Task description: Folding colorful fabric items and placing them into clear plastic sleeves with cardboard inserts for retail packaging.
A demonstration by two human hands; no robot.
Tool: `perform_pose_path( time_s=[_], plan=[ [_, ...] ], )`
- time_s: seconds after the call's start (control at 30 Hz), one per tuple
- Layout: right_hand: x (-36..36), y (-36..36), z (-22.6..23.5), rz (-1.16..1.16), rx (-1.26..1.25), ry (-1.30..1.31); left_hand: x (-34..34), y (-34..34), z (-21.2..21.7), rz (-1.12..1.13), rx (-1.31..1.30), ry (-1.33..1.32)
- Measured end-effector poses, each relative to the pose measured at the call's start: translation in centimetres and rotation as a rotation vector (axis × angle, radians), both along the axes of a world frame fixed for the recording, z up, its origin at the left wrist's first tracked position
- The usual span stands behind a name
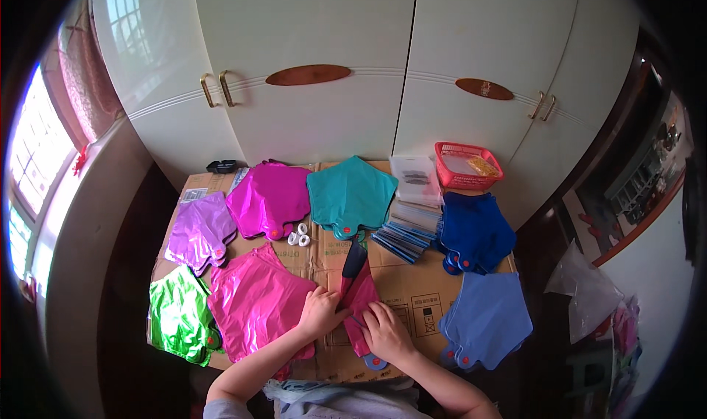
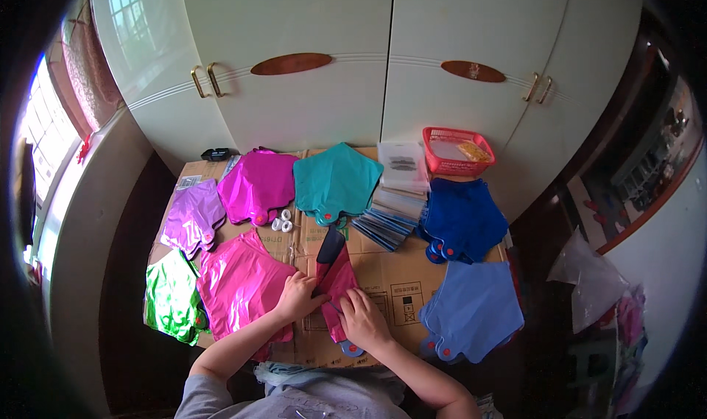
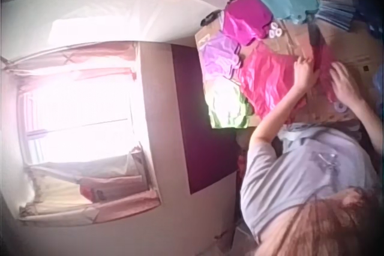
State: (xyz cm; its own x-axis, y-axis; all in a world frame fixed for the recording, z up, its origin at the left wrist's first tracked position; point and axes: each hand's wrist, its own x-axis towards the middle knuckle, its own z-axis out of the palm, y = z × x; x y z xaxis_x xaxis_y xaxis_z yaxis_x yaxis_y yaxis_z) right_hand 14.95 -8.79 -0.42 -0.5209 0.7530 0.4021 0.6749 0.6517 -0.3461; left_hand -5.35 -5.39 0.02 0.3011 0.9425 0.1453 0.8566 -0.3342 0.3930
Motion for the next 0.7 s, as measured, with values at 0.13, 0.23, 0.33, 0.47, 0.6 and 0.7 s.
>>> perform_pose_path(
  time_s=[0.13, 0.23, 0.33, 0.47, 0.6, 0.7],
  plan=[
    [0.0, -0.1, -0.3, -0.02, -0.003, -0.005, 0.2, -0.2, 0.1, -0.032, 0.043, 0.016],
    [0.0, -0.2, -0.4, -0.045, 0.009, -0.017, 0.2, -0.4, 0.0, -0.055, 0.084, 0.03],
    [0.0, -0.4, -0.1, -0.073, 0.009, -0.03, 0.2, -0.6, 0.2, -0.062, 0.093, 0.032],
    [0.1, -0.4, 0.1, -0.119, 0.033, -0.02, 0.1, -0.6, 0.2, -0.085, 0.084, -0.003],
    [0.2, -0.4, 0.3, -0.137, 0.057, -0.063, 0.1, -0.7, 0.8, -0.103, 0.092, -0.014],
    [0.2, -0.3, 0.6, -0.141, 0.064, -0.068, 0.1, -0.9, 0.7, -0.117, 0.135, 0.013]
  ],
)
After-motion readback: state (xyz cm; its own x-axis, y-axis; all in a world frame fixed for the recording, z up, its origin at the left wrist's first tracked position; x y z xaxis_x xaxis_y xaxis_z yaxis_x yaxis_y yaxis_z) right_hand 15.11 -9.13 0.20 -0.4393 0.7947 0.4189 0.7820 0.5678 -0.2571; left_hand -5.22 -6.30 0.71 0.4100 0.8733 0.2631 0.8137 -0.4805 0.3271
